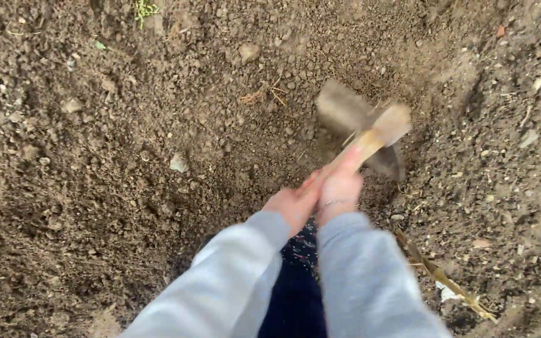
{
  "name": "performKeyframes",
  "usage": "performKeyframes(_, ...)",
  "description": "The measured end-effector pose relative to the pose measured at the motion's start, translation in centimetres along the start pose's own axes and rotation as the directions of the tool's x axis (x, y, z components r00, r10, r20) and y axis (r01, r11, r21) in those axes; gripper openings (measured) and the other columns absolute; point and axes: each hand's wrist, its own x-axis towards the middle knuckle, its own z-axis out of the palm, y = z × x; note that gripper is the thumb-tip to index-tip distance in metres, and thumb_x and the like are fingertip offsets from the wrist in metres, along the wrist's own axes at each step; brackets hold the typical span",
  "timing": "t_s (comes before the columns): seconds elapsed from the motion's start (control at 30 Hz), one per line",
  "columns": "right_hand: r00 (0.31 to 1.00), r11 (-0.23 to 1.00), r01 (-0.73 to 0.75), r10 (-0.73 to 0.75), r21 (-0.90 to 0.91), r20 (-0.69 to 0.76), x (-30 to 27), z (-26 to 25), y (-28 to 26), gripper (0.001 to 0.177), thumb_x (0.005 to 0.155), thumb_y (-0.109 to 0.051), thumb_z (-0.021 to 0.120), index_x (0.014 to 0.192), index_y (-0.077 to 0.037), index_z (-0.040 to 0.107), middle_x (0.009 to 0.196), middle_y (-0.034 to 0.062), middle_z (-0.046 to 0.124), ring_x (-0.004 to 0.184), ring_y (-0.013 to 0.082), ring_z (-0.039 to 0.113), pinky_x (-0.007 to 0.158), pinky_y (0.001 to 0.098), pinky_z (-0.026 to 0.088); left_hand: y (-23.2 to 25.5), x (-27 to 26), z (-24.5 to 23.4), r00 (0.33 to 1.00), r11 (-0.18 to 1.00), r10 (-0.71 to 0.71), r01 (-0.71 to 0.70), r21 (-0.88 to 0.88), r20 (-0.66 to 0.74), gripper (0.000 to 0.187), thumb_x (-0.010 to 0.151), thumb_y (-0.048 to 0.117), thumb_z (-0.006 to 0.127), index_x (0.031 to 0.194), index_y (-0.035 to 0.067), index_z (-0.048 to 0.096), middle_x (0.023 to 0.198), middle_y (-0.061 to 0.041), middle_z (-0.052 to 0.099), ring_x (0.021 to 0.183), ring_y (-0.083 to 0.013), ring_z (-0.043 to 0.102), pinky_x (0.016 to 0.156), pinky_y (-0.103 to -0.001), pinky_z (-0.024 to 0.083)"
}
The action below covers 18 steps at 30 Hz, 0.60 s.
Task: The person uses a hoe to dig into the ground, repeatedly striking the soil and pulling it back toward their feet.
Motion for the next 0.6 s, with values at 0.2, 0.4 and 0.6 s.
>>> performKeyframes(0.2, 0.958, 0.955, -0.283, 0.286, -0.093, 0.031, -4.4, 0.4, 6.9, 0.080, 0.089, -0.076, 0.039, 0.094, 0.001, 0.058, 0.073, 0.0186, 0.066, 0.061, 0.0287, 0.064, 0.062, 0.0435, 0.056, -8.9, -1.4, 1.5, 0.950, 0.952, -0.306, 0.304, -0.041, -0.063, 0.084, 0.086, 0.074, 0.037, 0.118, 0.006, 0.075, 0.131, -0.016, 0.071, 0.130, -0.0303, 0.060, 0.113, -0.040, 0.042)
performKeyframes(0.4, 0.910, 0.911, -0.411, 0.406, 0.045, 0.086, -5.2, 0.1, 3.7, 0.075, 0.089, -0.075, 0.042, 0.093, -0.001, 0.052, 0.065, 0.0167, 0.053, 0.048, 0.0272, 0.051, 0.044, 0.0448, 0.050, -6.2, -3.5, 1.6, 0.928, 0.936, -0.351, 0.343, -0.082, -0.122, 0.076, 0.084, 0.072, 0.040, 0.106, 0.008, 0.076, 0.116, -0.015, 0.076, 0.115, -0.0299, 0.069, 0.100, -0.037, 0.046)
performKeyframes(0.6, 0.985, 0.958, -0.174, 0.168, 0.227, 0.046, -1.2, -5.5, -5.2, 0.074, 0.082, -0.079, 0.042, 0.088, -0.005, 0.048, 0.060, 0.0160, 0.046, 0.044, 0.0318, 0.047, 0.042, 0.0486, 0.044, 4.4, -3.4, 4.3, 0.995, 0.995, -0.101, 0.100, -0.022, -0.020, 0.068, 0.082, 0.067, 0.045, 0.124, 0.024, 0.076, 0.118, -0.009, 0.076, 0.119, -0.0239, 0.069, 0.100, -0.034, 0.049)
